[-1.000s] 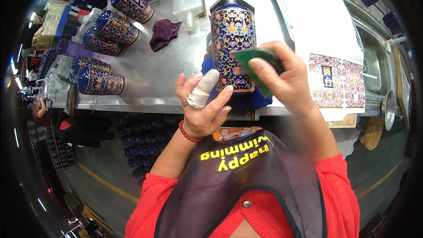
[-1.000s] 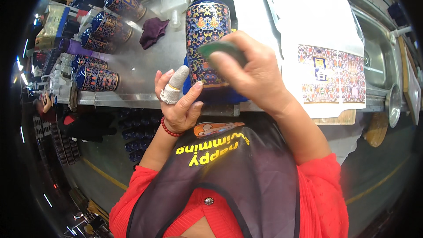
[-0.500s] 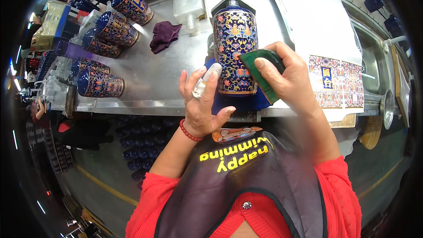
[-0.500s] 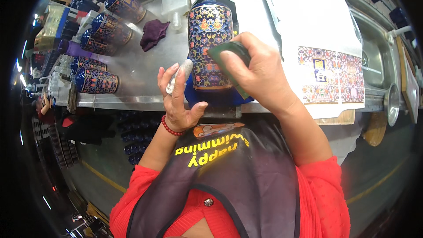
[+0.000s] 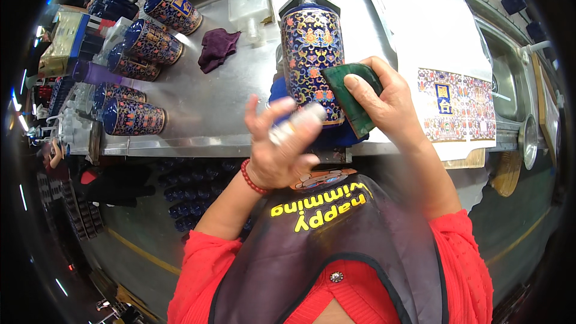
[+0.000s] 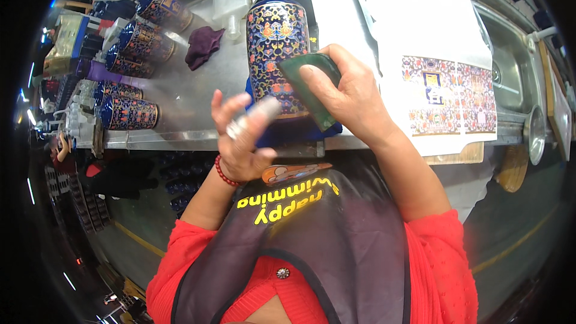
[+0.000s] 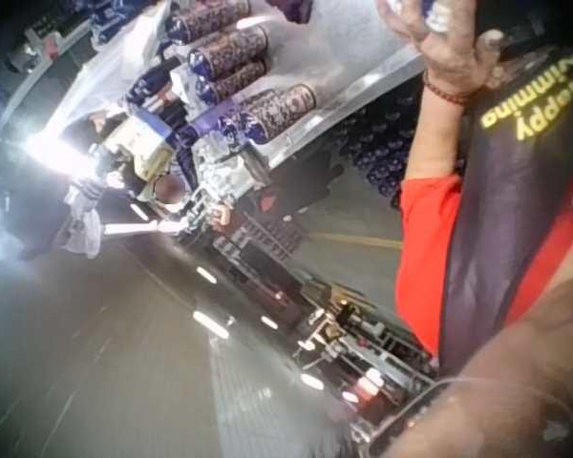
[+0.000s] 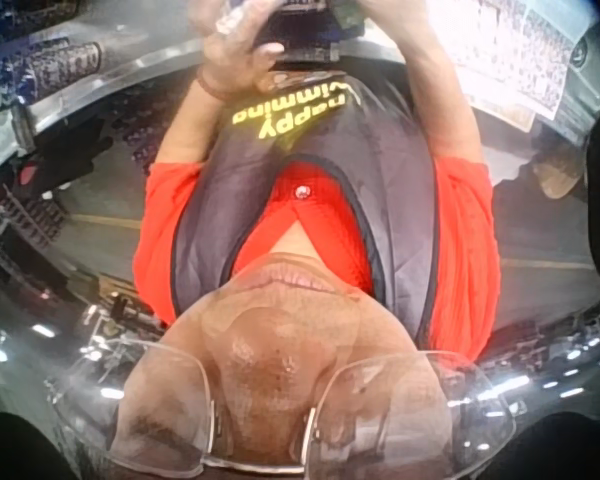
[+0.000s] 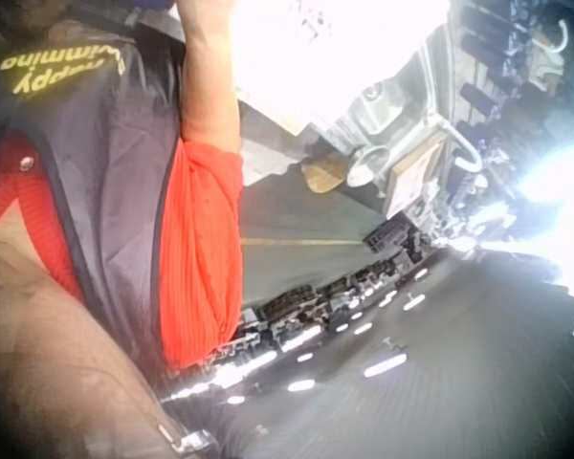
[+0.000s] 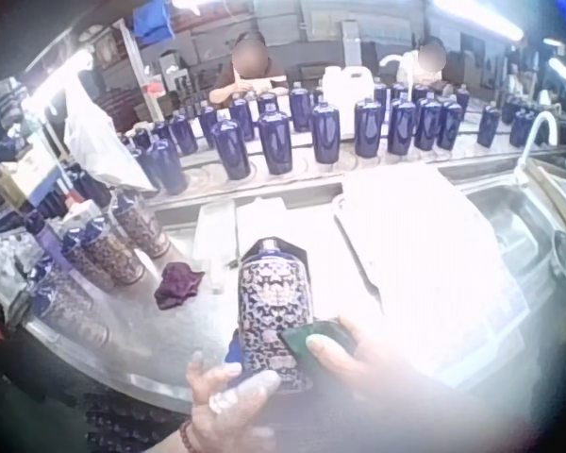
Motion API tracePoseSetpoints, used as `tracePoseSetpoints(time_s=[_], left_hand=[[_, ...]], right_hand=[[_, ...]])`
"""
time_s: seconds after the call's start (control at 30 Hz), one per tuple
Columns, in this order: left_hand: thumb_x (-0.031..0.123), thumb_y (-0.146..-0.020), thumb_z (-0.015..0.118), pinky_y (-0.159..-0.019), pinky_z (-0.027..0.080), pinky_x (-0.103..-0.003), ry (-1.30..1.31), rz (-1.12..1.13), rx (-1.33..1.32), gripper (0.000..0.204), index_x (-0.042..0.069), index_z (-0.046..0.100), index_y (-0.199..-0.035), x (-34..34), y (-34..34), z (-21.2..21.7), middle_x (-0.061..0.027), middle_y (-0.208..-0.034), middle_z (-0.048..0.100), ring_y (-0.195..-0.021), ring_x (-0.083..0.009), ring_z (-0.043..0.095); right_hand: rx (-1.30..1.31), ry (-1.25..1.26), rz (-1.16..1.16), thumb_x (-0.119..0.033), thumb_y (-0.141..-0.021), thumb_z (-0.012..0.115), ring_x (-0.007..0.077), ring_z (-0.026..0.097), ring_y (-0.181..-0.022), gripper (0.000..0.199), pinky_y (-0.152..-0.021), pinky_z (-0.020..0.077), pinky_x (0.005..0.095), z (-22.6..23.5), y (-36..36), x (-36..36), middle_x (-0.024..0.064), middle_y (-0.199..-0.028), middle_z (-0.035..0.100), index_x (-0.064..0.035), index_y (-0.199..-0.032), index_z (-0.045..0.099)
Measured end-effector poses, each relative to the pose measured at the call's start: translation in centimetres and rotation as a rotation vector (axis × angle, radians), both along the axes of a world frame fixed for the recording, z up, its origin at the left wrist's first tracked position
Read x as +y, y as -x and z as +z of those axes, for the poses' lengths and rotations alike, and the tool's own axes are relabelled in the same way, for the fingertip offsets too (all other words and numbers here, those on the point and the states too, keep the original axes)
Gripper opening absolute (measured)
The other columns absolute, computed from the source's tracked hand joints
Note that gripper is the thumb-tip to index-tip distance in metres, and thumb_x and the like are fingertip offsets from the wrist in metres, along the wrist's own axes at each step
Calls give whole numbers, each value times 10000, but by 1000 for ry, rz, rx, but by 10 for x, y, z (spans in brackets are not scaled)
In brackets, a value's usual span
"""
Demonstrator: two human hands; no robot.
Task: The person applies a decorative sticker to a dark blue cylindrical container using a green squeegee tool. They smooth the sticker onto the surface, rotate the container to cover all sides, and press edges to ensure adhesion.
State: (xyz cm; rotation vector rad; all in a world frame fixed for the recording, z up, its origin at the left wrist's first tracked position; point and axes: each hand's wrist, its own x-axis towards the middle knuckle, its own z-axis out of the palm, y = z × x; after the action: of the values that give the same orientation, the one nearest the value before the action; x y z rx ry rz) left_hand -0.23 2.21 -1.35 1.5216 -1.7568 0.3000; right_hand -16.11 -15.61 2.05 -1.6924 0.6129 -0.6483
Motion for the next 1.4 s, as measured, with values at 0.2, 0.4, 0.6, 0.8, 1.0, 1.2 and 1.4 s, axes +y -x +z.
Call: tracePoseSetpoints(time_s=[0.2,0.4,0.6,0.8,1.0,1.2,1.4], left_hand=[[506,-1011,569,-1219,71,-618,-74,81,-161,409,262,704,-1311,-8,0,-1,18,-1344,626,-1372,-251,437],[459,-996,596,-1227,85,-612,-45,-10,-173,369,259,716,-1282,-4,7,-2,25,-1262,685,-1302,-215,500],[440,-991,622,-1224,96,-633,80,153,-70,342,217,734,-1224,9,11,-12,-73,-1277,632,-1254,-268,530],[373,-928,693,-1230,87,-630,88,118,-227,234,277,772,-1126,3,25,-15,-49,-1251,671,-1208,-204,558],[330,-894,733,-1222,124,-593,108,207,-23,565,58,603,-1372,6,11,-13,-171,-1305,644,-1324,-378,432],[530,-813,765,-1211,-19,-628,-68,374,-240,776,142,563,-1454,-7,-18,3,-53,-1371,636,-1398,-347,369],[534,-750,809,-1205,-49,-646,-46,286,-337,803,209,587,-1450,-9,-17,18,-31,-1371,648,-1413,-305,376]], right_hand=[[-6,1,-2,-217,-989,695,98,614,-806,229,-715,514,276,-5,-1,-3,67,-882,673,3,-1028,648],[-13,-50,2,-242,-974,711,126,632,-816,263,-730,525,303,-10,0,-4,98,-886,694,6,-1039,651],[-13,2,14,-234,-1020,677,53,552,-787,230,-689,477,230,-12,-1,-4,6,-866,619,-10,-1054,641],[-45,-85,28,-234,-1026,669,49,560,-774,225,-677,482,225,-11,0,-2,4,-865,629,-12,-1049,638],[-43,-141,-20,-212,-1023,668,40,567,-783,200,-695,489,213,-8,5,2,-4,-880,637,-18,-1051,627],[-143,-216,-61,-130,-975,700,50,598,-809,165,-722,514,225,-9,16,6,19,-900,668,-6,-1063,637],[-164,-106,-91,-111,-962,733,45,589,-812,184,-716,497,207,-13,24,14,5,-914,671,-2,-1090,660]])
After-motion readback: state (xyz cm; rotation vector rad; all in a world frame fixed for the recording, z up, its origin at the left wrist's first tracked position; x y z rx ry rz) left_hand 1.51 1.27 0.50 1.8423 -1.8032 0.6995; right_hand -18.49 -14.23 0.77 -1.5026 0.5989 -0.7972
